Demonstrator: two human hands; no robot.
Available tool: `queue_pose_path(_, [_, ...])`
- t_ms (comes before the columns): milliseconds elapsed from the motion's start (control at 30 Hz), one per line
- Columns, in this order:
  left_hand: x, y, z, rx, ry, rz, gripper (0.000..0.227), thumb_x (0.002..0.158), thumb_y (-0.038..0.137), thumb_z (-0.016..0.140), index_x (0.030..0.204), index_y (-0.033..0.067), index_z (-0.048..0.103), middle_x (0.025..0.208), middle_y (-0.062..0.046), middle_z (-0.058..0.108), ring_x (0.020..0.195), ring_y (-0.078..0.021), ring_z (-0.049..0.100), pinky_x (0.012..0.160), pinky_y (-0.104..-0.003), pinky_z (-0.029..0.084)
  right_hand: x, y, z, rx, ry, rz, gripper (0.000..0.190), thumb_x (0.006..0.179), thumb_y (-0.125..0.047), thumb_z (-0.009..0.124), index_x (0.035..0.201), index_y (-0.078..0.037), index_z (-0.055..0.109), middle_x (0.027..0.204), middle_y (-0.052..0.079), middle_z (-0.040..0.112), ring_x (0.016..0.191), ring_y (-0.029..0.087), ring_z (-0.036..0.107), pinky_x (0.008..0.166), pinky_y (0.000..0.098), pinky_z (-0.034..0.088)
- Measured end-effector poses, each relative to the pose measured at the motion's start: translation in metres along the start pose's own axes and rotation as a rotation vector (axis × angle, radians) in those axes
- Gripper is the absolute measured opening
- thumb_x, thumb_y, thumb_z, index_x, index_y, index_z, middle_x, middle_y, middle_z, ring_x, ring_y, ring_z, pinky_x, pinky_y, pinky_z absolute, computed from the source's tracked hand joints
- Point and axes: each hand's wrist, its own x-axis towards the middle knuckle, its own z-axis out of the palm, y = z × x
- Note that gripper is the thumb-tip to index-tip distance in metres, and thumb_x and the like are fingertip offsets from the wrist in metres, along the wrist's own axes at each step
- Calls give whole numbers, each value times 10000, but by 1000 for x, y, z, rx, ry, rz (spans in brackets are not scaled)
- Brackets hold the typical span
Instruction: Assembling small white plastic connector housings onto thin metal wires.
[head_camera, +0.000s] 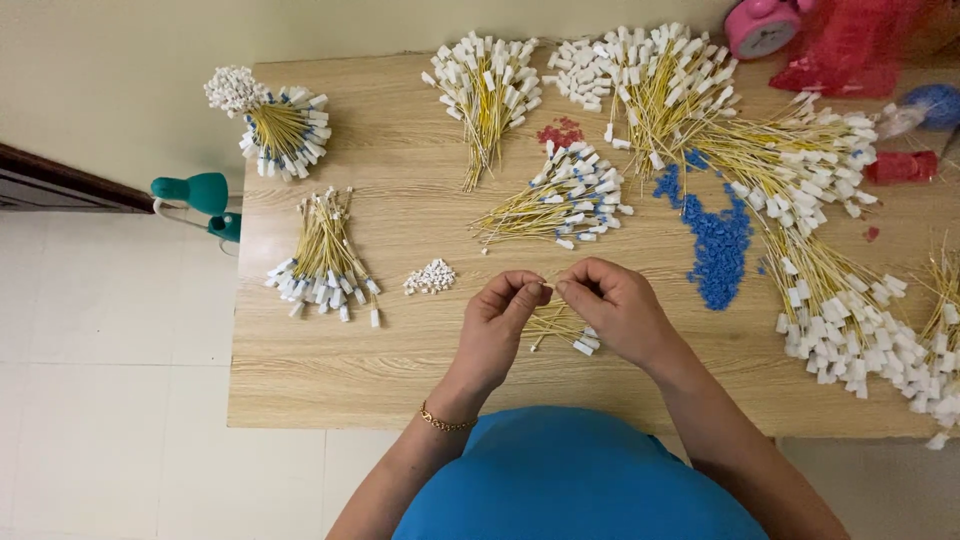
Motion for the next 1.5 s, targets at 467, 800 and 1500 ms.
queue_pose_path(467, [-3, -27, -4, 160, 81, 78, 99, 1036, 105, 610, 1046, 18, 656, 968, -21, 690, 910, -77, 609, 821, -238, 520, -2, -3, 5, -208, -20, -63, 171, 947, -204, 649, 937, -34, 662, 760, 49, 652, 674, 128, 587, 610, 325, 490])
queue_pose_path(800, [15, -59, -40, 127, 85, 56, 122, 1045, 121, 600, 1090, 25, 662, 958, -7, 670, 900, -82, 610, 821, -242, 531, 7, 25, 12, -171, -42, -1, 161, 926, -193, 668, 974, -40, 686, 769, 24, 674, 653, 95, 587, 586, 288, 499])
queue_pose_path(1500, [109, -82, -101, 1403, 418, -11, 199, 910, 275, 716, 970, 85, 704, 937, -179, 720, 828, -375, 697, 728, -490, 569, 14, 21, -9, -61, -5, 53, 144, 933, -179, 653, 921, -38, 680, 711, -20, 604, 628, 53, 507, 550, 263, 444])
